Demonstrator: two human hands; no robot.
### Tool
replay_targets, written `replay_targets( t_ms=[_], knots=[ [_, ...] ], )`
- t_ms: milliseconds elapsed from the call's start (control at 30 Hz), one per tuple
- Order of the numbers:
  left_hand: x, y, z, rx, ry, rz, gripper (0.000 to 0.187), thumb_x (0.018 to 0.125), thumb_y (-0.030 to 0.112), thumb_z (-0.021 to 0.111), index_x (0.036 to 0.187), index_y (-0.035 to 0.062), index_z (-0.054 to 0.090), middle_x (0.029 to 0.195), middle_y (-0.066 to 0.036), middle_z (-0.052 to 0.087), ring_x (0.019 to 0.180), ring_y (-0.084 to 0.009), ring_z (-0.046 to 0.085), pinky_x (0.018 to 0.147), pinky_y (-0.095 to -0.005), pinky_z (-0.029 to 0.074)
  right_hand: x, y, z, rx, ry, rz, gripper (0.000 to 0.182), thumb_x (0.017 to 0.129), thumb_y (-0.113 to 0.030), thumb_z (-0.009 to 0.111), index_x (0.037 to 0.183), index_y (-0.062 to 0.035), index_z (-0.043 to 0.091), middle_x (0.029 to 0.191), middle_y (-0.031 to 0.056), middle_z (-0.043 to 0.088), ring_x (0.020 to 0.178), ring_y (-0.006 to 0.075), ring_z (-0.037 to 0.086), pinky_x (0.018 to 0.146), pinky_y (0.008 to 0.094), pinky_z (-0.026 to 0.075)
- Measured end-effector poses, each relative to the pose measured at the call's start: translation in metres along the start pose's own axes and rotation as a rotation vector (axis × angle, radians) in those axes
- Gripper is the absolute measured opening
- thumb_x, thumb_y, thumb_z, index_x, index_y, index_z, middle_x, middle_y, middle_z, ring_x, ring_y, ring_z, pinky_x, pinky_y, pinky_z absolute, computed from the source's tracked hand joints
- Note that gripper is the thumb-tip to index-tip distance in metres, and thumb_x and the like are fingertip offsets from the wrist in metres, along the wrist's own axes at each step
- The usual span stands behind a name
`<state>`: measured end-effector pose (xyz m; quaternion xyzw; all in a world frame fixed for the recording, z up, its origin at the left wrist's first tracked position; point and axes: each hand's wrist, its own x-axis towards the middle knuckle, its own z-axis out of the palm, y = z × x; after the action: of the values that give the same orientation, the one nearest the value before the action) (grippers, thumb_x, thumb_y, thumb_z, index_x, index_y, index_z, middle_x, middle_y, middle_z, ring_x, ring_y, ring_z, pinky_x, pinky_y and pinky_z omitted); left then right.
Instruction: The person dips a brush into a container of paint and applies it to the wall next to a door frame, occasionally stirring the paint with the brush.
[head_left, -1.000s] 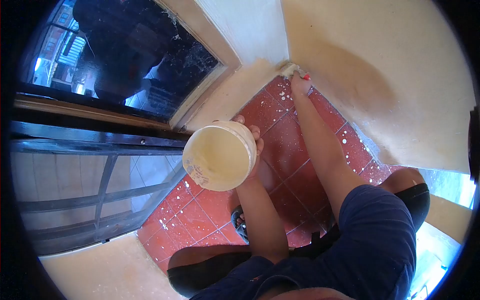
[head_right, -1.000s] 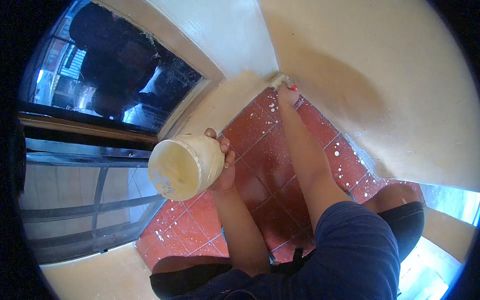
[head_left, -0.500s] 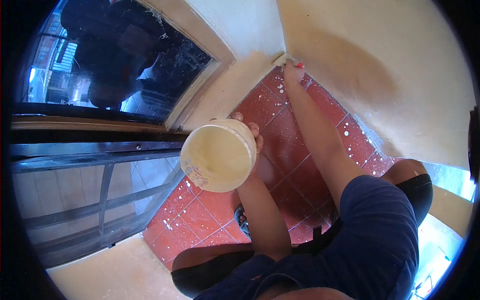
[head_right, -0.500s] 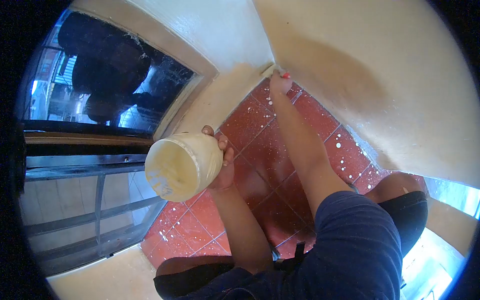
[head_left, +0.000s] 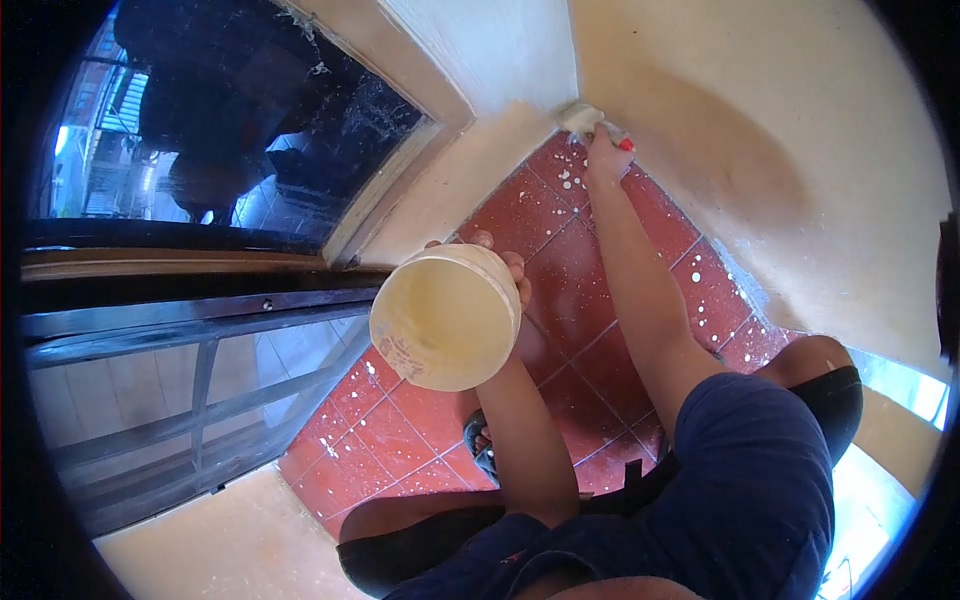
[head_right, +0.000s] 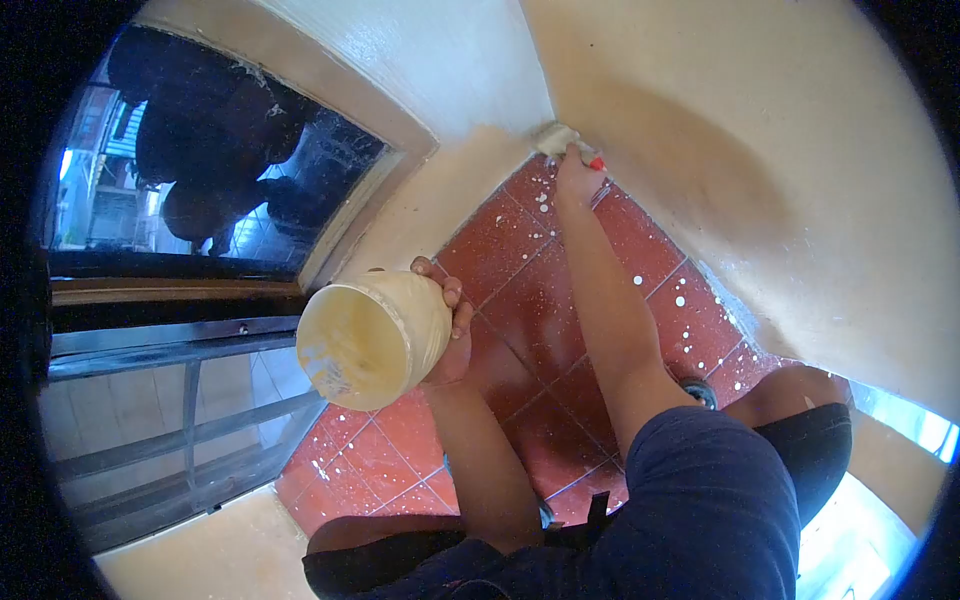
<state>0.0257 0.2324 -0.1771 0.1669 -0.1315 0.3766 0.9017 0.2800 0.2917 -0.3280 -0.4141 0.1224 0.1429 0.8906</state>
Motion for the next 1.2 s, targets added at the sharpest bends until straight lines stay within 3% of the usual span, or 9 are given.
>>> replay_targets(
  t_ms=[100, 167, 233, 367, 433, 700, 1000, 1133, 1200],
  knots=[
    [-0.004, -0.008, 0.002, 0.08, 0.051, 0.007, 0.048, 0.084, 0.039, 0.056, 0.128, 0.0248, 0.044, 0.12, -0.013, 0.041, 0.094, -0.0342, 0.048, 0.059, -0.0329, 0.048, 0.013, 0.023, -0.01, -0.04, 0.04, -0.014, 0.03, 0.077, -0.001, 0.062, 0.102, 0.0005, 0.047, 0.099, 0.0126, 0.057, 0.081, 0.0201, 0.06, 0.061, 0.0312, 0.053],
    [-0.002, -0.008, -0.001, 0.097, 0.086, 0.029, 0.048, 0.084, 0.039, 0.055, 0.129, 0.0252, 0.044, 0.12, -0.013, 0.041, 0.094, -0.0343, 0.048, 0.059, -0.0327, 0.048, 0.047, 0.053, -0.005, -0.309, 0.011, -0.105, 0.04, 0.079, -0.003, 0.061, 0.115, 0.0006, 0.042, 0.109, 0.0139, 0.054, 0.095, 0.0251, 0.058, 0.077, 0.0341, 0.052],
    [-0.001, -0.005, -0.008, -0.158, 0.004, -0.021, 0.048, 0.088, 0.042, 0.049, 0.125, 0.0113, 0.049, 0.124, -0.021, 0.042, 0.103, -0.0462, 0.045, 0.071, -0.0474, 0.046, 0.021, 0.011, 0.008, -0.247, 0.024, -0.053, 0.038, 0.081, -0.001, 0.058, 0.114, -0.0012, 0.042, 0.108, 0.0135, 0.054, 0.1, 0.0244, 0.056, 0.077, 0.0364, 0.054],
    [0.003, -0.006, -0.003, -0.317, 0.014, -0.139, 0.047, 0.088, 0.043, 0.049, 0.122, 0.0103, 0.051, 0.124, -0.02, 0.043, 0.104, -0.0461, 0.044, 0.075, -0.0497, 0.046, -0.011, -0.026, 0.001, 0.327, -0.144, 0.068, 0.028, 0.081, -0.001, 0.058, 0.105, -0.0031, 0.045, 0.102, 0.0111, 0.055, 0.093, 0.0232, 0.059, 0.079, 0.0379, 0.054],
    [0.0, -0.009, -0.005, 0.014, 0.06, -0.012, 0.051, 0.085, 0.041, 0.054, 0.132, 0.0265, 0.04, 0.123, -0.014, 0.039, 0.096, -0.0351, 0.047, 0.061, -0.0352, 0.048, -0.006, -0.016, -0.008, 0.431, -0.139, 0.103, 0.02, 0.082, -0.001, 0.058, 0.099, -0.0033, 0.047, 0.098, 0.0094, 0.056, 0.09, 0.0233, 0.06, 0.078, 0.0364, 0.055],
    [0.001, -0.006, 0.003, 0.007, -0.024, -0.056, 0.053, 0.085, 0.043, 0.054, 0.132, 0.0256, 0.04, 0.123, -0.016, 0.038, 0.096, -0.0364, 0.046, 0.062, -0.0361, 0.048, 0.017, 0.016, -0.041, -0.087, -0.113, -0.01, 0.022, 0.081, -0.001, 0.058, 0.1, -0.0018, 0.047, 0.097, 0.009, 0.056, 0.084, 0.02, 0.058, 0.072, 0.0348, 0.057],
    [-0.004, -0.006, 0.012, -0.064, -0.044, -0.091, 0.052, 0.085, 0.042, 0.053, 0.133, 0.0248, 0.04, 0.122, -0.016, 0.038, 0.097, -0.0367, 0.046, 0.063, -0.0371, 0.048, -0.021, -0.053, 0.025, 0.259, -0.158, 0.033, 0.026, 0.08, 0.001, 0.057, 0.103, -0.0017, 0.047, 0.099, 0.0106, 0.056, 0.088, 0.0204, 0.059, 0.075, 0.0347, 0.056],
    [0.0, -0.005, 0.013, 0.005, -0.119, -0.104, 0.051, 0.086, 0.042, 0.052, 0.132, 0.0244, 0.04, 0.122, -0.016, 0.038, 0.096, -0.0372, 0.046, 0.063, -0.0371, 0.048, -0.018, -0.013, -0.004, 0.33, -0.144, 0.031, 0.03, 0.081, 0.001, 0.056, 0.108, -0.0036, 0.044, 0.103, 0.0111, 0.054, 0.094, 0.0218, 0.058, 0.076, 0.0354, 0.056],
    [0.001, -0.006, 0.015, -0.012, -0.139, -0.106, 0.052, 0.085, 0.042, 0.053, 0.132, 0.0243, 0.04, 0.122, -0.016, 0.038, 0.096, -0.0374, 0.046, 0.062, -0.0371, 0.048, -0.011, 0.016, -0.029, 0.034, -0.088, 0.071, 0.029, 0.082, 0.001, 0.055, 0.108, -0.0046, 0.043, 0.106, 0.0114, 0.053, 0.096, 0.0229, 0.057, 0.076, 0.0365, 0.056]
  ],
)
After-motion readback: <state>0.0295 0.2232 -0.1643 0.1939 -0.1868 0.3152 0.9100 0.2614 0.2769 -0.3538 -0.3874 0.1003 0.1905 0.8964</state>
